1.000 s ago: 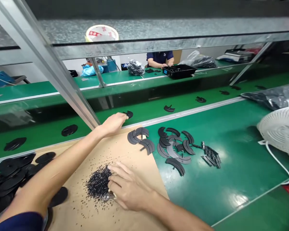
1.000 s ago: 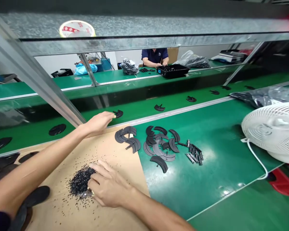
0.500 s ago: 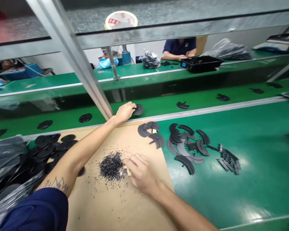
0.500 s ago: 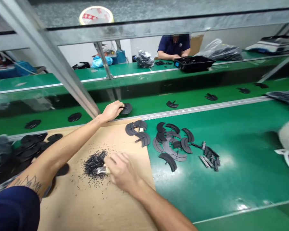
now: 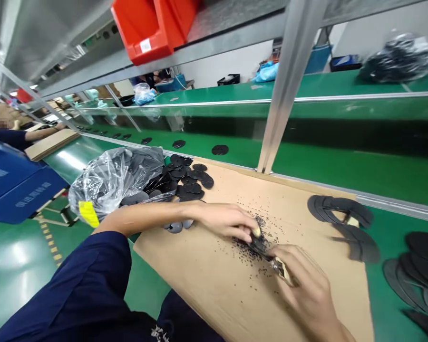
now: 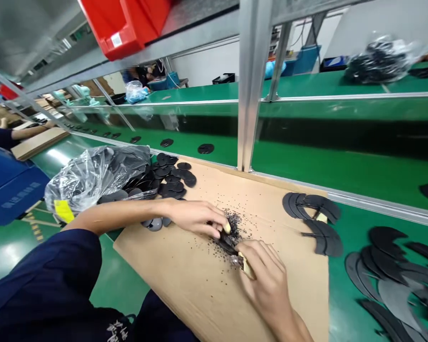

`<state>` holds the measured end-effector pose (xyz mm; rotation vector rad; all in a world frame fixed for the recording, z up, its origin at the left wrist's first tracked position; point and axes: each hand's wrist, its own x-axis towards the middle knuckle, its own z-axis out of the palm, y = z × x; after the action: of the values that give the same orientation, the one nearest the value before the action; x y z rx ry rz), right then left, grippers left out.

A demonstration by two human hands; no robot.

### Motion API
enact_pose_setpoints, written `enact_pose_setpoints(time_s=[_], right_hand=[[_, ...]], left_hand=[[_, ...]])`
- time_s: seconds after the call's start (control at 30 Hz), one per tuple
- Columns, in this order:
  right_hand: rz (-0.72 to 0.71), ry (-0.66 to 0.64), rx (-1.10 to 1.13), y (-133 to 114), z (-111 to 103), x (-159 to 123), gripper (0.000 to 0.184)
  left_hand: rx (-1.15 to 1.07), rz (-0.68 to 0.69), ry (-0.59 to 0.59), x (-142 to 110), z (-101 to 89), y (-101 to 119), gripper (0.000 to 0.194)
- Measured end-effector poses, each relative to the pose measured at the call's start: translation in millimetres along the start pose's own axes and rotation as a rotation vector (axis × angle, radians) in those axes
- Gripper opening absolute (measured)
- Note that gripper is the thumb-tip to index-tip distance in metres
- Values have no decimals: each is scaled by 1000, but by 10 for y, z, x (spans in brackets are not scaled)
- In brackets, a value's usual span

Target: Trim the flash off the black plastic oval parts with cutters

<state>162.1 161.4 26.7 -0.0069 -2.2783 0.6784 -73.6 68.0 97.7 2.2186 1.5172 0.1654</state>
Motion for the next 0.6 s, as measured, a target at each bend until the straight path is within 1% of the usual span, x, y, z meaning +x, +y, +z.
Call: enact_pose_setpoints(time_s=[0.07,0.1,0.13,0.17,0.23,0.27,0.3,0.37,0.43,0.53,0.6], right_hand=[[61,12,68,-37,38,6,16],[99,28,88,-54,48,10,13],[140,51,101,-68,51,17,10],[181,78,106,-80,49,26,7],[259,136,96,-96,36,49,4],[293,162,87,-102,28,60,6],[323,178,81,-106,21,69,8],[373,180,80,-112,9,79,11],[408,170,86,-119,2,79,12],[439,171,93,-136,-4,69,14],[467,181,104,-151,-6,64,16]], left_hand=[[76,-189,48,-221,-119,-269,17],[138,-326,82,-338,-212,-450,22],[209,-496,111,-456,-318,-651,27],[253,-613,139,-569,-427,-858,29],[312,-826,191,-771,-618,-1242,24],[324,-914,211,-855,-685,-1398,23],[329,-989,227,-924,-728,-1525,26],[319,-1095,257,-1019,-743,-1686,34],[297,-1146,290,-1062,-694,-1753,36],[261,-1158,354,-1070,-633,-1773,37],[245,-1150,402,-1064,-667,-1773,37]])
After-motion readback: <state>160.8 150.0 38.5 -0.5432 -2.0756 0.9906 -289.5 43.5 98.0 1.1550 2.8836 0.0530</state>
